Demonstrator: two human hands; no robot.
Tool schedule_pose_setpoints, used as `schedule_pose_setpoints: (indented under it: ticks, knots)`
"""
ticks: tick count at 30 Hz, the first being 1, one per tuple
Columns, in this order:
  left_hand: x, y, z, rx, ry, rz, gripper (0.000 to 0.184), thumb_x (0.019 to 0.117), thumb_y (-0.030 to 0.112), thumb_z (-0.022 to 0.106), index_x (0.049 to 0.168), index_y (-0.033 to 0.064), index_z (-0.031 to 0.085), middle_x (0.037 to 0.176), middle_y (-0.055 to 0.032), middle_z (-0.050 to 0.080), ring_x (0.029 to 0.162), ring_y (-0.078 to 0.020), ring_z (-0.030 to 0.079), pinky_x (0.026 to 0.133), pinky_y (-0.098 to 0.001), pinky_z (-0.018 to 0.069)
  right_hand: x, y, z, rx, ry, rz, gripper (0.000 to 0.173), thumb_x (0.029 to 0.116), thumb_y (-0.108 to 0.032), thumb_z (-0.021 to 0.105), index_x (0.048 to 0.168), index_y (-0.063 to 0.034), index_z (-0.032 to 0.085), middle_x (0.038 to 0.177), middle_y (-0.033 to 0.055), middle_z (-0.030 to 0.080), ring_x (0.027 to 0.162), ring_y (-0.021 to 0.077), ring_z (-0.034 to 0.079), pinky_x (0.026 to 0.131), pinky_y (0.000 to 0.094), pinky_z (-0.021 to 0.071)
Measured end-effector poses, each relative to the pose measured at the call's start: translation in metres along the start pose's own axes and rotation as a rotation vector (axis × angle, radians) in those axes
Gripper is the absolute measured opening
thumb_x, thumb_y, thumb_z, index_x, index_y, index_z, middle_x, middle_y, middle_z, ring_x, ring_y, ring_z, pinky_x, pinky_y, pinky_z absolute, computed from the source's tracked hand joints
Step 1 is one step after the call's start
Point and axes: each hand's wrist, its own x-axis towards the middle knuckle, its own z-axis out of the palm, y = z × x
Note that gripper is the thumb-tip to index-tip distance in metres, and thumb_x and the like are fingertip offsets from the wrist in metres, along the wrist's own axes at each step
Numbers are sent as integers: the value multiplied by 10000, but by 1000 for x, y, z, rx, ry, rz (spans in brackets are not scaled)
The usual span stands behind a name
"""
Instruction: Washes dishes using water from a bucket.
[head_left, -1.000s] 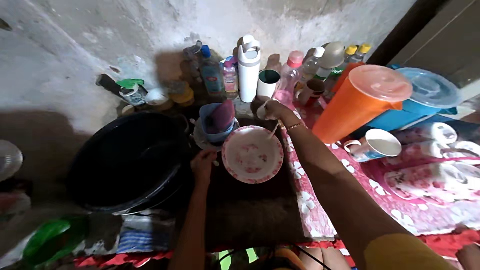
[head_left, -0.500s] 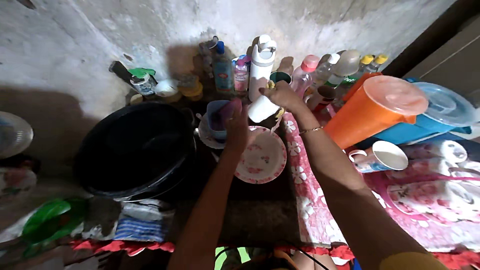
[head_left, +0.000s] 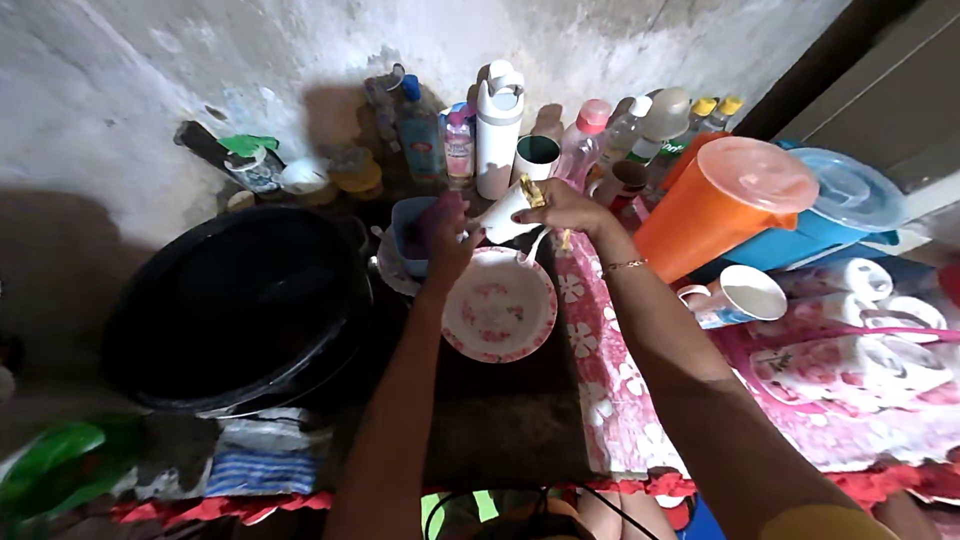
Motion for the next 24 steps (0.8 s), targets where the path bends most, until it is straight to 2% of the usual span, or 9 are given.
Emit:
schedule_pose_setpoints:
  ticks: [2, 4, 7, 11, 15, 17, 20, 23, 24]
  knots:
    - [-12, 3, -15, 98, 42, -43, 556, 1004, 125, 634, 1487, -62, 434, 1445, -289, 520, 1330, -382, 537, 1109, -489, 449, 15, 6, 1, -188, -24, 76, 369, 913, -67, 728, 1218, 104, 608, 1092, 277, 651, 1012, 372, 638, 929, 567, 489]
    - [-35, 11, -28, 172, 26, -97, 491, 1027, 130, 610, 1466, -45, 475, 1449, -265, 535, 1320, -378, 554, 1106, -496, 454, 33, 21, 9, -322, -61, 121, 398, 907, -37, 709, 1246, 133, 588, 1201, 339, 616, 1136, 473, 605, 992, 638, 451]
    - [-66, 8, -41, 148, 17, -189, 403, 1038, 88, 576, 1416, -42, 528, 1414, -244, 572, 1250, -344, 609, 1054, -481, 493, 54, 43, 24, -428, -92, 162, 445, 893, -5, 718, 1287, 146, 578, 1281, 367, 590, 1233, 523, 560, 1051, 672, 410]
    - [-98, 7, -50, 105, 66, -347, 368, 1032, 61, 577, 1387, -34, 553, 1391, -215, 590, 1202, -287, 638, 1024, -435, 516, 74, 60, 40, -598, -158, 237, 341, 907, -57, 724, 1174, 136, 640, 1224, 368, 616, 1185, 539, 584, 978, 712, 440]
    - [-127, -6, -54, 104, 121, -302, 345, 1015, 29, 587, 1341, -83, 577, 1321, -246, 627, 1137, -266, 667, 994, -385, 530, 67, 54, 42, -570, -5, 260, 408, 961, -148, 697, 1241, 135, 609, 1278, 371, 594, 1212, 548, 574, 988, 712, 448]
    - [-143, -18, -56, 53, 150, -242, 330, 1008, 31, 584, 1311, -100, 588, 1280, -236, 644, 1100, -209, 671, 972, -336, 537, 54, 39, 27, -467, 108, 265, 446, 973, -198, 693, 1300, 89, 591, 1256, 349, 617, 1194, 536, 592, 990, 707, 449]
    - [-162, -20, -62, 51, 152, -334, 328, 1013, 39, 592, 1318, -83, 590, 1305, -219, 638, 1139, -210, 656, 1000, -351, 523, 22, 20, -3, -283, 207, 190, 397, 982, -207, 689, 1278, 50, 629, 1162, 307, 669, 1104, 463, 649, 977, 646, 475]
    - [-171, -20, -69, 103, 95, -465, 347, 1024, 64, 584, 1346, -66, 573, 1349, -238, 606, 1204, -276, 626, 1034, -415, 501, -23, 3, -18, -23, 205, 95, 286, 986, -109, 607, 1247, 7, 618, 1063, 153, 668, 876, 188, 641, 802, 401, 543]
    - [-174, -21, -71, 105, 72, -497, 356, 1029, 80, 585, 1356, -58, 565, 1364, -237, 597, 1214, -285, 621, 1036, -426, 501, -42, 1, -18, 75, 197, 56, 280, 990, -78, 563, 1252, 11, 605, 1064, 112, 658, 861, 111, 618, 794, 327, 538]
